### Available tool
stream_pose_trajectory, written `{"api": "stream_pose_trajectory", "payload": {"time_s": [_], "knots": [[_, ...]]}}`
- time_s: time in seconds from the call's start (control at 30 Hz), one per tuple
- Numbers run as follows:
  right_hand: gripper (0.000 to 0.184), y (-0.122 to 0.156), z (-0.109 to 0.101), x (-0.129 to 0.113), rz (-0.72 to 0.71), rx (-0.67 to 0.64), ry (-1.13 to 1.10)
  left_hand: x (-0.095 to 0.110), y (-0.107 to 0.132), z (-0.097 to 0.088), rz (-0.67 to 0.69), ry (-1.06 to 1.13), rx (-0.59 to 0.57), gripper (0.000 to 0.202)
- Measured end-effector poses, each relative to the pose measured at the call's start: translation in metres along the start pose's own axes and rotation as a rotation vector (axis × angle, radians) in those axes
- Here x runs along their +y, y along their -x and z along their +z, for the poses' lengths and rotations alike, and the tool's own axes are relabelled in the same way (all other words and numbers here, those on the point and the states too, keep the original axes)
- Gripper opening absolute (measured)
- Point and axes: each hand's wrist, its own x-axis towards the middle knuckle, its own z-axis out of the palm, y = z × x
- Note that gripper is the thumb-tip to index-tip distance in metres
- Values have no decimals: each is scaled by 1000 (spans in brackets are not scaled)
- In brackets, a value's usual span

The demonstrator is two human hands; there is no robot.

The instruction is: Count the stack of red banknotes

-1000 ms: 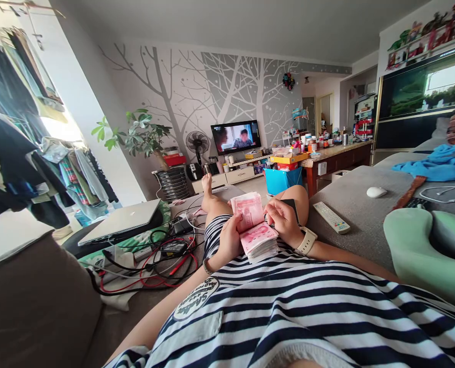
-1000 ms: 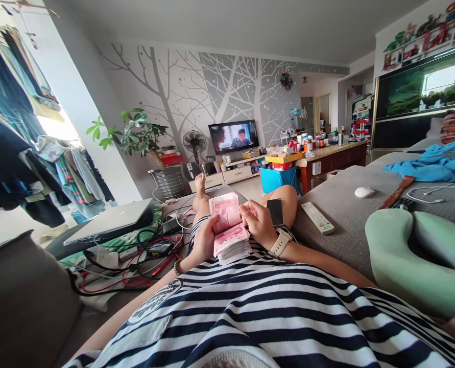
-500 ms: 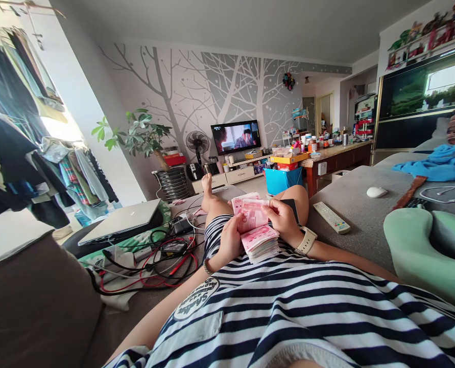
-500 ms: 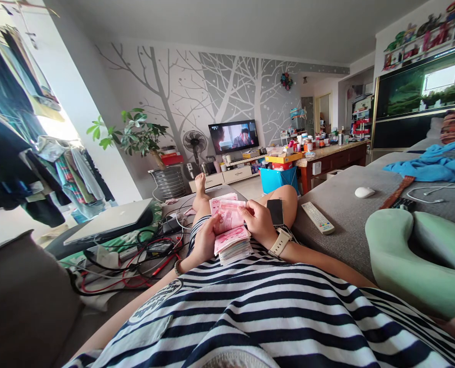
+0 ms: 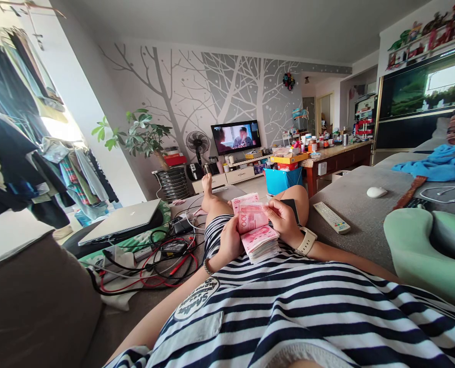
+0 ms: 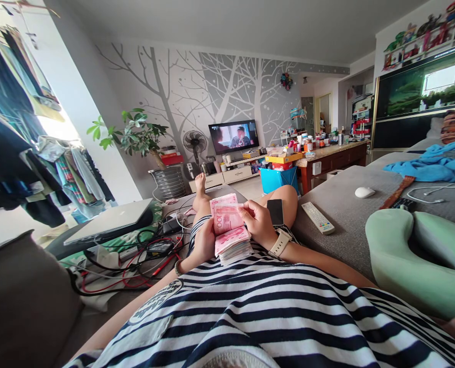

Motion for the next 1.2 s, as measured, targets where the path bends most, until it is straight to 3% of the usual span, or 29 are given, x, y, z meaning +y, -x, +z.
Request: {"api": "stream_pose_trajectory", "payload": {"time_s": [0.13,0.63,0.9,1.2], "knots": [[41,0,0,-1,12,-14,8,13,4,-3,-23,-29,-78,27],[42,0,0,0,21,-15,-2,8,2,-4,-89,96,-57,29],[44,-1,0,0,22,-12,16,6,2,-4,-40,37,-72,32],[43,-1,0,2,21,-20,13,18,6,0,-78,41,-61,38]]}}
